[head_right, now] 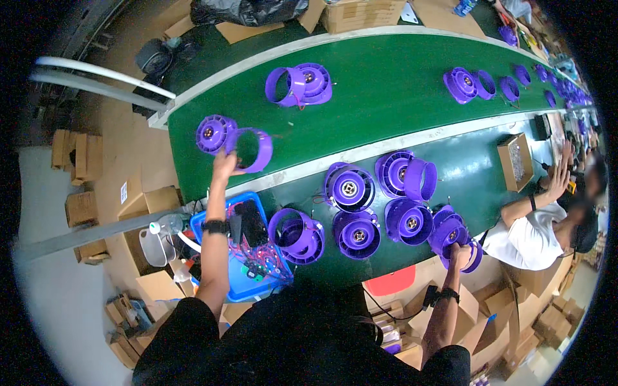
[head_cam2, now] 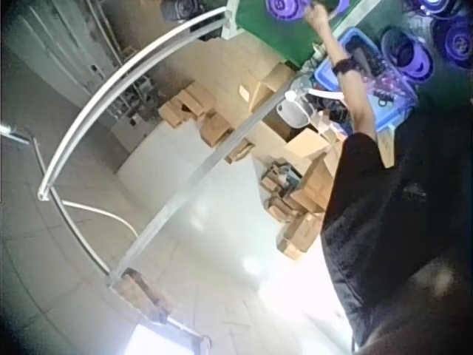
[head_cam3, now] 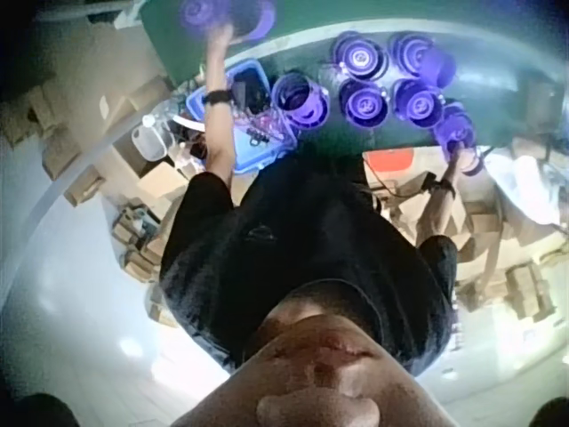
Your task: The person handles purple plastic housings and circular electronic components on a green workbench. They repeatedly pick up the housings, inspect them, and place them down, while also moving stacks of the circular components between the table and a cardboard box. The person works alongside other individuals in a factory setting.
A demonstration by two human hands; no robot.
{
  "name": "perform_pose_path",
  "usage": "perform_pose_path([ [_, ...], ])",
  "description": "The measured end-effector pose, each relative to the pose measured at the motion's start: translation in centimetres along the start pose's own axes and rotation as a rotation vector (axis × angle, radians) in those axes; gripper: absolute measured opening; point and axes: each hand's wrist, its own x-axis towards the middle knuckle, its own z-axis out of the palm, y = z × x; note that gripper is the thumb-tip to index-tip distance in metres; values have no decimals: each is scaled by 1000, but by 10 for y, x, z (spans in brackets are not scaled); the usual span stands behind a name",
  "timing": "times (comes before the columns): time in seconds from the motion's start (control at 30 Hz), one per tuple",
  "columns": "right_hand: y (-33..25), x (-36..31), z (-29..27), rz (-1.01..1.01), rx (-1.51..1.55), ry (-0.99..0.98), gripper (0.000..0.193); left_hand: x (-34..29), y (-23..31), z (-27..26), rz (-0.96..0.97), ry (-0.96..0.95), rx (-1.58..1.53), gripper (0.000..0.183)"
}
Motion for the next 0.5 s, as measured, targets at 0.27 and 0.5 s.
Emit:
perform_pose_path([
  [0.27, -12, 10, 4, -19, -61, 3, 47, 35, -66, -96, -200, 136, 830, 33],
  [0.5, -14, 12, 9, -50, -57, 1, 43, 59, -142, -187, -287, 360, -111, 59],
])
